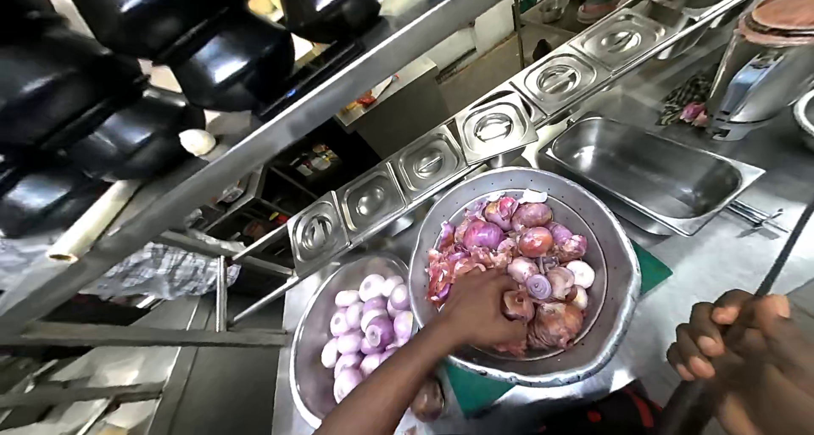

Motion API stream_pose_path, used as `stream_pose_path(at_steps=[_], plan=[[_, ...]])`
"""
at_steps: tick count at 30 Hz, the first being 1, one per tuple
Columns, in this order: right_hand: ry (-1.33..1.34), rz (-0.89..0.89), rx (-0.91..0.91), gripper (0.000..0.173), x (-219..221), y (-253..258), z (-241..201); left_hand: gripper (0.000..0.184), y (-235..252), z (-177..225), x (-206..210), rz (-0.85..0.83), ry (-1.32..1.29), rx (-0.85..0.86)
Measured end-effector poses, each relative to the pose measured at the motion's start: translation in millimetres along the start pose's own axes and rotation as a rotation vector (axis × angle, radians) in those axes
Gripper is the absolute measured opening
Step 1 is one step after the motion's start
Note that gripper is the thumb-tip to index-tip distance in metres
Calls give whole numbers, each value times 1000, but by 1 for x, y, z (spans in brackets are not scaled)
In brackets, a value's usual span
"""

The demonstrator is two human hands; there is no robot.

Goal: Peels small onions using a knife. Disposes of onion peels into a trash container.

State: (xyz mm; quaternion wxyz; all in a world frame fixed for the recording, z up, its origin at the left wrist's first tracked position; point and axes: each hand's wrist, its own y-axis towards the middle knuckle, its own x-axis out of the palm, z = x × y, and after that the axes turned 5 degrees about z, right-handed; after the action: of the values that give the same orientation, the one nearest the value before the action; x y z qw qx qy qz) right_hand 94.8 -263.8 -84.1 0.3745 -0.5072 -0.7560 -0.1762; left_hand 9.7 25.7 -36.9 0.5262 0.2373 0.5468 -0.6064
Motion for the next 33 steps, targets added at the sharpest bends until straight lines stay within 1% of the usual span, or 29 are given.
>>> stream_pose_path(at_steps=[2,3,5,6,7,8,9,11,12,13,14,15,16,17,20,22,24,25,26,27,28,29,31,33], plan=[[-2,17,-10,44,-7,1,2,46,-8,-14,-22,94,-454,-5],[-16,35,-4,44,-8,1,2,44,-9,-20,-27,126,-715,6],[-26,56,26,46,-6,3,2,52,-5,-28,-25,153,-1221,35],[-21,47,46,47,-4,4,0,61,-1,-30,-22,150,-1406,52],[-13,32,67,48,-2,5,-1,70,3,-31,-18,136,-1546,67],[-1,15,84,48,0,5,-1,73,6,-31,-17,113,-1639,76],[15,3,98,48,2,4,-1,67,9,-31,-16,73,-1709,88],[25,0,131,46,7,-2,3,43,12,-27,-15,6,-1806,69],[26,-3,150,44,10,-6,7,35,13,-23,-15,7,-1809,42],[21,-19,171,42,13,-11,11,34,14,-21,-15,7,-1803,32],[5,-42,191,39,15,-16,17,38,14,-20,-14,5,-1804,43],[-19,-79,204,34,17,-21,23,46,14,-22,-12,-15,-1805,88],[-42,-129,215,29,19,-26,29,54,14,-25,-11,-46,-1806,158],[-54,-184,226,25,22,-30,33,58,15,-26,-10,-69,-1807,218],[-63,-293,274,22,28,-37,42,58,15,-30,-5,-119,-1828,343],[-108,-293,286,23,33,-37,41,62,14,-30,-5,-134,-1828,440],[-171,-274,281,25,37,-35,37,66,10,-23,-5,-173,-1891,465],[-210,-283,274,25,39,-33,35,65,8,-17,-5,-161,-1959,429],[-268,-303,261,23,39,-31,33,62,6,-9,-5,-99,-2047,348],[-342,-331,245,22,40,-29,31,61,4,0,-5,-8,-2135,235],[-425,-367,233,21,40,-27,29,63,4,11,-6,92,-2192,124],[-506,-407,223,23,39,-24,29,70,4,20,-7,180,-2229,29],[-644,-470,205,29,37,-22,28,81,6,31,-6,259,-2288,-60],[-739,-516,197,30,37,-21,28,84,6,40,-7,349,-2335,-115]])
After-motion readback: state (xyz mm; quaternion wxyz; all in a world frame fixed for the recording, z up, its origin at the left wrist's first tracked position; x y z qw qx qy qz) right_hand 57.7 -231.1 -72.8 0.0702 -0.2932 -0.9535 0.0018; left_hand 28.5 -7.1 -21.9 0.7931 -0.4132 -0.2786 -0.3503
